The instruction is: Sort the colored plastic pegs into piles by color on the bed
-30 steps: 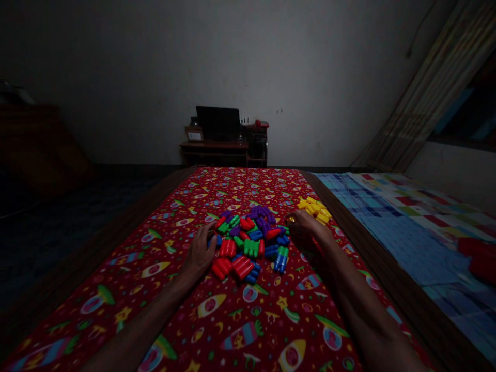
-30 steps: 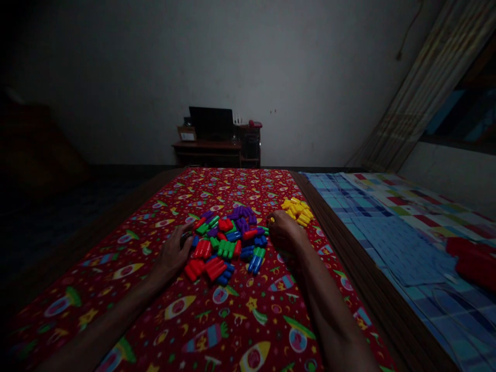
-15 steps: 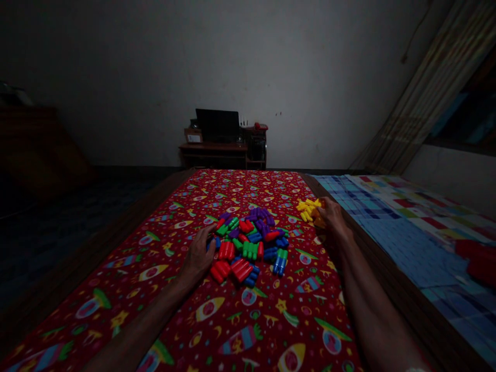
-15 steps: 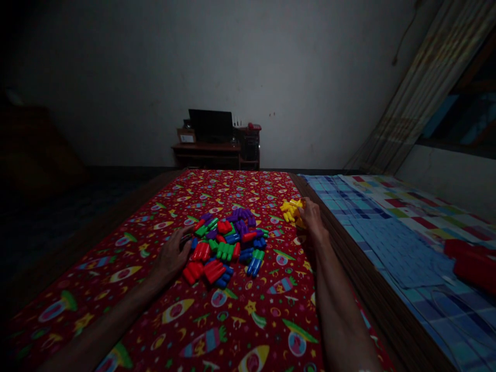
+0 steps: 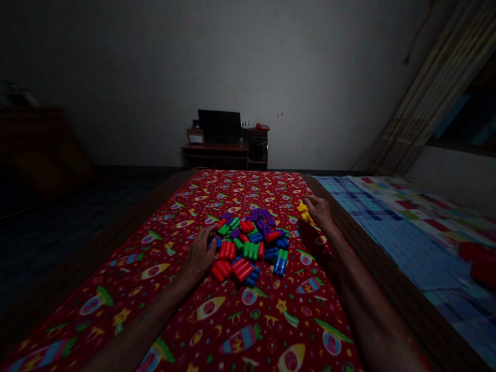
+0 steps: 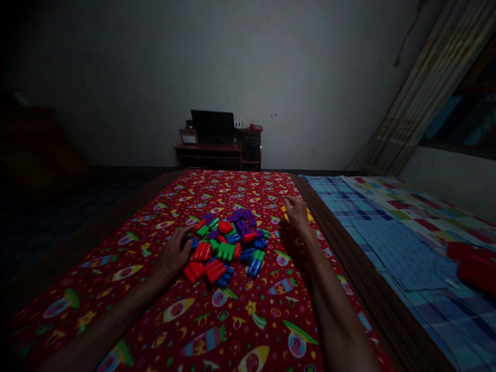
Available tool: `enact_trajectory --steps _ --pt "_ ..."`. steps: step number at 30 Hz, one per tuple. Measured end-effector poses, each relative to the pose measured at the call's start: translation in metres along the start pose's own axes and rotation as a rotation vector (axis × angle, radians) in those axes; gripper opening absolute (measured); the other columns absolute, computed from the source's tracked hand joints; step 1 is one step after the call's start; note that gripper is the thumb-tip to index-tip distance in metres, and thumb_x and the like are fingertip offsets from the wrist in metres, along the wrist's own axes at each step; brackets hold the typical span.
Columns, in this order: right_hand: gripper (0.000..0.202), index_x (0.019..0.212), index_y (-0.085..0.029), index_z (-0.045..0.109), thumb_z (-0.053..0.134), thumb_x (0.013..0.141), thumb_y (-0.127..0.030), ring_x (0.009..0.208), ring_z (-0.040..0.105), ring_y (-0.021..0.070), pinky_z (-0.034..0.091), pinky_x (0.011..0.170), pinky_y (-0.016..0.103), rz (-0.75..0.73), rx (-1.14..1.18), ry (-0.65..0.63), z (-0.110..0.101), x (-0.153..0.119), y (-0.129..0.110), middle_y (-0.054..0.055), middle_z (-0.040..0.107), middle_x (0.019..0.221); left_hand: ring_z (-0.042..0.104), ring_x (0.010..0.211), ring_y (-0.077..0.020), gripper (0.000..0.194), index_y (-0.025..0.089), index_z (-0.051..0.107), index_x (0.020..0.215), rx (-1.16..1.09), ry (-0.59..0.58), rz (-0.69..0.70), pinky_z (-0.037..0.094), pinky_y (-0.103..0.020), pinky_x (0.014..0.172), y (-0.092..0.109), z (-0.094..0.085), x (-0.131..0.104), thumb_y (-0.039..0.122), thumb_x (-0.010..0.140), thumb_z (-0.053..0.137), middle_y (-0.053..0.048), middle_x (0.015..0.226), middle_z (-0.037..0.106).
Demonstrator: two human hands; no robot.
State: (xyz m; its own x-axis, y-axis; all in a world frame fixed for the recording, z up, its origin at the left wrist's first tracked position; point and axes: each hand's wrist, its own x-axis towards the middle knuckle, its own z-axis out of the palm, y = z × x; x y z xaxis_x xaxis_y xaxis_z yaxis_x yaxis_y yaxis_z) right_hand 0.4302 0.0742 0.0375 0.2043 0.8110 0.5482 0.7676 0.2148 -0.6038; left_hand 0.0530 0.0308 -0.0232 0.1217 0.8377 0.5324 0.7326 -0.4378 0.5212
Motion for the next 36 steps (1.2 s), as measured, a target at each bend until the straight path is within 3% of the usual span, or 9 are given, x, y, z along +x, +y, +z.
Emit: enact_trajectory --steps 5,9,13,18,22,25,29,33,36 --pt "0.051 0.106 -0.015 0.066 0.031 0.092 -0.049 0.093 0.063 0.0209 0.047 0.083 0.032 -0.107 0.154 -0.364 0.051 -0.016 -0.032 0.008 0.070 0.101 0.056 0.112 -0.0263 0.041 0.015 0.054 0.118 -0.016 0.036 -0.040 0.044 -0.045 0.098 0.001 -0.003 0.001 0.028 0.083 0.036 -0.013 0.118 0.061" --pt "0.056 0.115 -0.016 0.062 0.021 0.095 -0.050 0.112 0.055 0.0220 0.042 0.095 0.036 -0.040 0.148 -0.490 0.080 -0.010 -0.033 0.012 0.063 0.119 0.055 0.116 -0.0264 0.044 0.013 0.052 0.122 -0.056 0.056 -0.154 0.042 -0.046 0.101 -0.004 -0.003 0.002 0.032 0.086 0.033 -0.015 0.123 0.059" --pt "0.066 0.113 -0.014 0.063 0.018 0.093 -0.057 0.113 0.055 0.0246 0.041 0.098 0.040 -0.032 0.179 -0.621 0.105 -0.001 -0.042 0.013 0.065 0.117 0.049 0.125 -0.0242 0.047 0.015 0.049 0.128 -0.113 0.046 -0.210 0.037 -0.046 0.107 -0.009 0.001 0.003 0.035 0.090 0.030 -0.013 0.134 0.054" --pt "0.071 0.133 -0.019 0.051 0.023 0.089 -0.067 0.130 0.043 0.0222 0.031 0.109 0.038 -0.188 0.355 -0.725 0.124 -0.019 -0.075 0.008 0.051 0.139 0.044 0.131 -0.0230 0.051 0.014 0.046 0.133 -0.176 0.032 -0.267 0.031 -0.045 0.112 -0.014 0.007 0.004 0.038 0.092 0.028 -0.013 0.140 0.049" --pt "0.062 0.140 -0.024 0.043 0.029 0.092 -0.060 0.129 0.044 0.0201 0.034 0.107 0.036 -0.297 0.451 -0.856 0.123 -0.042 -0.104 0.003 0.048 0.142 0.044 0.131 -0.0224 0.050 0.013 0.047 0.133 -0.189 0.040 -0.290 0.031 -0.043 0.112 -0.013 0.004 0.006 0.034 0.091 0.028 -0.014 0.139 0.050" --pt "0.052 0.135 -0.023 0.051 0.042 0.091 -0.050 0.117 0.055 0.0209 0.042 0.097 0.034 -0.354 0.426 -0.867 0.116 -0.049 -0.115 0.004 0.059 0.131 0.045 0.130 -0.0232 0.050 0.013 0.047 0.133 -0.180 0.028 -0.321 0.034 -0.043 0.110 -0.010 -0.002 0.006 0.033 0.091 0.029 -0.013 0.139 0.050" --pt "0.033 0.110 -0.016 0.067 0.060 0.081 -0.030 0.088 0.063 0.0182 0.046 0.076 0.027 -0.308 0.323 -0.759 0.107 -0.048 -0.112 0.006 0.070 0.101 0.049 0.126 -0.0229 0.048 0.015 0.049 0.132 -0.186 0.012 -0.324 0.037 -0.042 0.108 -0.009 -0.005 0.005 0.030 0.091 0.030 -0.011 0.136 0.054" --pt "0.013 0.076 -0.014 0.068 0.062 0.076 -0.025 0.067 0.057 0.0126 0.039 0.060 0.021 -0.235 0.227 -0.657 0.106 -0.053 -0.107 0.000 0.066 0.071 0.053 0.121 -0.0226 0.044 0.019 0.055 0.126 -0.167 0.038 -0.277 0.039 -0.043 0.106 -0.013 -0.001 0.004 0.029 0.089 0.033 -0.008 0.128 0.060" --pt "0.011 0.069 -0.014 0.066 0.061 0.074 -0.023 0.061 0.054 0.0112 0.036 0.055 0.020 -0.167 0.258 -0.625 0.108 -0.056 -0.108 -0.002 0.061 0.062 0.057 0.115 -0.0226 0.041 0.018 0.060 0.117 -0.133 0.026 -0.222 0.042 -0.042 0.103 -0.015 0.001 0.004 0.028 0.086 0.034 -0.009 0.121 0.063"
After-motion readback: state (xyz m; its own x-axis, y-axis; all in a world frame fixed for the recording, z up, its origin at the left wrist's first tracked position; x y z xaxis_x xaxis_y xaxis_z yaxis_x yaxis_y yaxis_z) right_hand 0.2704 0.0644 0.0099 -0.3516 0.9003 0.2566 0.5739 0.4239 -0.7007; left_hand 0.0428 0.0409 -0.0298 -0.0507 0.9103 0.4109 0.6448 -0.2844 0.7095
